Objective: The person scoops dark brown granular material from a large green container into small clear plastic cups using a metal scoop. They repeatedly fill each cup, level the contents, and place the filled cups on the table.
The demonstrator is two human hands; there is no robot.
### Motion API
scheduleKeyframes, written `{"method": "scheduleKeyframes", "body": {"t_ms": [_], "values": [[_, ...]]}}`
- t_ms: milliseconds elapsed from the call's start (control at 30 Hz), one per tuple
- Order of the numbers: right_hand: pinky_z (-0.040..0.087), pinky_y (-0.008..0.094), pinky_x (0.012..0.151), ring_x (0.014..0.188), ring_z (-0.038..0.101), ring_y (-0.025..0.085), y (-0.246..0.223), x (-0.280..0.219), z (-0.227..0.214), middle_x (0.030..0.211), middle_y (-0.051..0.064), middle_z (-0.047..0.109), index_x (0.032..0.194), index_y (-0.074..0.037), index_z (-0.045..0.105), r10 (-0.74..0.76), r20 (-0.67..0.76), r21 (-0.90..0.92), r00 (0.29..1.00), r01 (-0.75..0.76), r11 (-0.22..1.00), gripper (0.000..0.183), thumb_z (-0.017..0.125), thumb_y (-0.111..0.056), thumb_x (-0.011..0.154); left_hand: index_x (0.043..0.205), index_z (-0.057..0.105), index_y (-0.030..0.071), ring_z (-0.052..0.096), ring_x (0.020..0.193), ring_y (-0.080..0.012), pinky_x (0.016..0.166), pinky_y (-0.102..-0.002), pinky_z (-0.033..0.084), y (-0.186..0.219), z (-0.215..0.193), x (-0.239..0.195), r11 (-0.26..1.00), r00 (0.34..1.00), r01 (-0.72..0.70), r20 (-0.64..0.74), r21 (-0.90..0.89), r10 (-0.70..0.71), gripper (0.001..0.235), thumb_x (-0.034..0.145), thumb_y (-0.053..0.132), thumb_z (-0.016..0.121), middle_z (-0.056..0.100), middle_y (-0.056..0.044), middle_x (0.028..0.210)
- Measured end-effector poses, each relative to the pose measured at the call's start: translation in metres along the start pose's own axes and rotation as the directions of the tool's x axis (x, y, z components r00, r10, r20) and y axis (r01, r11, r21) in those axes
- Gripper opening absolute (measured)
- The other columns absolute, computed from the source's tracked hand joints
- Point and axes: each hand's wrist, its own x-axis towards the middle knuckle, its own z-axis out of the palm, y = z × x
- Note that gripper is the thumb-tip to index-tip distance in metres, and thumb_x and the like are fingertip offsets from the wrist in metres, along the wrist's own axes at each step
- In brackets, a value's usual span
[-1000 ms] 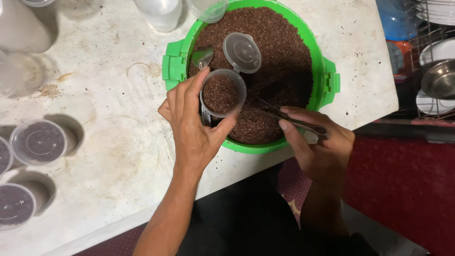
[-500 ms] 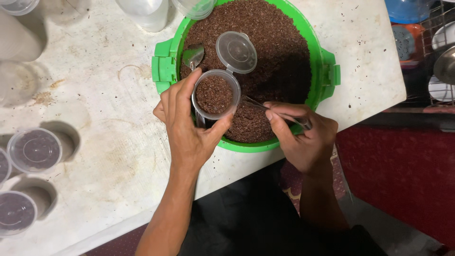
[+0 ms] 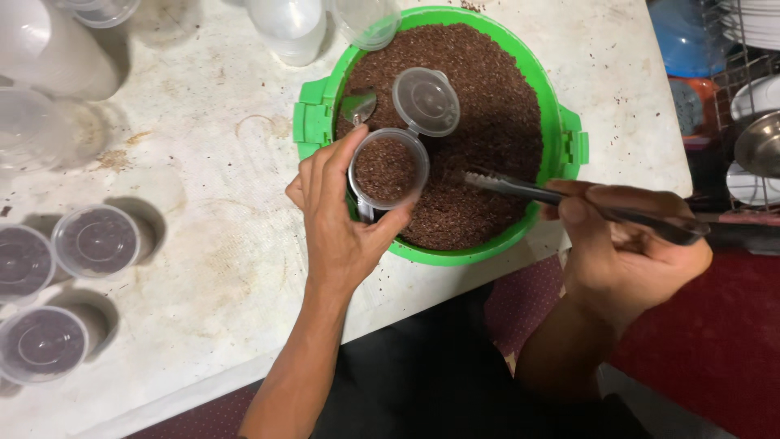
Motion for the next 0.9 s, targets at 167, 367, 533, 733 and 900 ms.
{"method": "scheduleKeyframes", "body": {"t_ms": [167, 367, 533, 733, 900], "values": [[0.068, 0.037, 0.068, 0.082, 0.078, 0.039, -0.004, -0.011, 0.025, 0.089, 0.028, 0.067, 0.096, 0.006, 0.058, -0.068, 0.053, 0.140, 0.996, 0.060, 0.988, 0.018, 0.072, 0.016, 0.090, 0.145, 0.050, 0.014, 0.054, 0.124, -0.0248, 0.103, -0.037, 0.036, 0.001, -0.006, 0.000, 0.999, 1.000, 0.002, -0.006, -0.045, -0.003, 0.073, 0.084, 0.031, 0.086, 0.061, -0.006, 0.137], [0.071, 0.041, 0.080, 0.093, 0.080, 0.041, -0.006, -0.014, 0.039, 0.091, 0.022, 0.069, 0.098, 0.007, 0.061, -0.169, 0.177, 0.134, 0.970, 0.147, 0.980, 0.022, 0.078, 0.016, 0.087, 0.145, 0.050, 0.017, 0.054, 0.124, -0.0242, 0.103, -0.037, 0.034, -0.001, -0.011, 0.001, 0.998, 0.999, 0.040, -0.013, -0.053, -0.041, 0.076, 0.080, 0.032, 0.084, 0.060, -0.003, 0.139], [0.075, 0.043, 0.084, 0.092, 0.078, 0.038, -0.004, -0.016, 0.042, 0.094, 0.017, 0.068, 0.100, 0.004, 0.062, -0.128, 0.113, 0.248, 0.985, 0.097, 0.964, 0.022, 0.076, 0.016, 0.088, 0.146, 0.050, 0.018, 0.053, 0.124, -0.0238, 0.104, -0.037, 0.033, -0.001, -0.015, 0.001, 0.997, 0.999, 0.049, -0.019, -0.067, -0.051, 0.078, 0.078, 0.035, 0.085, 0.060, -0.003, 0.138], [0.070, 0.042, 0.077, 0.085, 0.079, 0.040, -0.020, -0.012, 0.062, 0.088, 0.028, 0.070, 0.089, 0.013, 0.063, -0.259, 0.169, 0.063, 0.951, 0.252, 0.966, 0.015, 0.076, 0.020, 0.087, 0.145, 0.049, 0.021, 0.054, 0.124, -0.0220, 0.103, -0.036, 0.030, 0.001, -0.021, 0.001, 0.997, 0.998, 0.048, -0.038, -0.065, -0.051, 0.074, 0.082, 0.037, 0.085, 0.060, -0.001, 0.135], [0.070, 0.041, 0.081, 0.087, 0.078, 0.038, -0.029, -0.012, 0.067, 0.095, 0.030, 0.071, 0.094, 0.014, 0.064, -0.220, 0.140, 0.047, 0.965, 0.216, 0.975, 0.017, 0.077, 0.022, 0.088, 0.145, 0.049, 0.020, 0.054, 0.128, -0.0234, 0.107, -0.037, 0.032, 0.003, -0.025, 0.001, 0.996, 0.999, 0.019, -0.048, -0.089, -0.023, 0.072, 0.084, 0.035, 0.085, 0.060, -0.002, 0.139]]}}
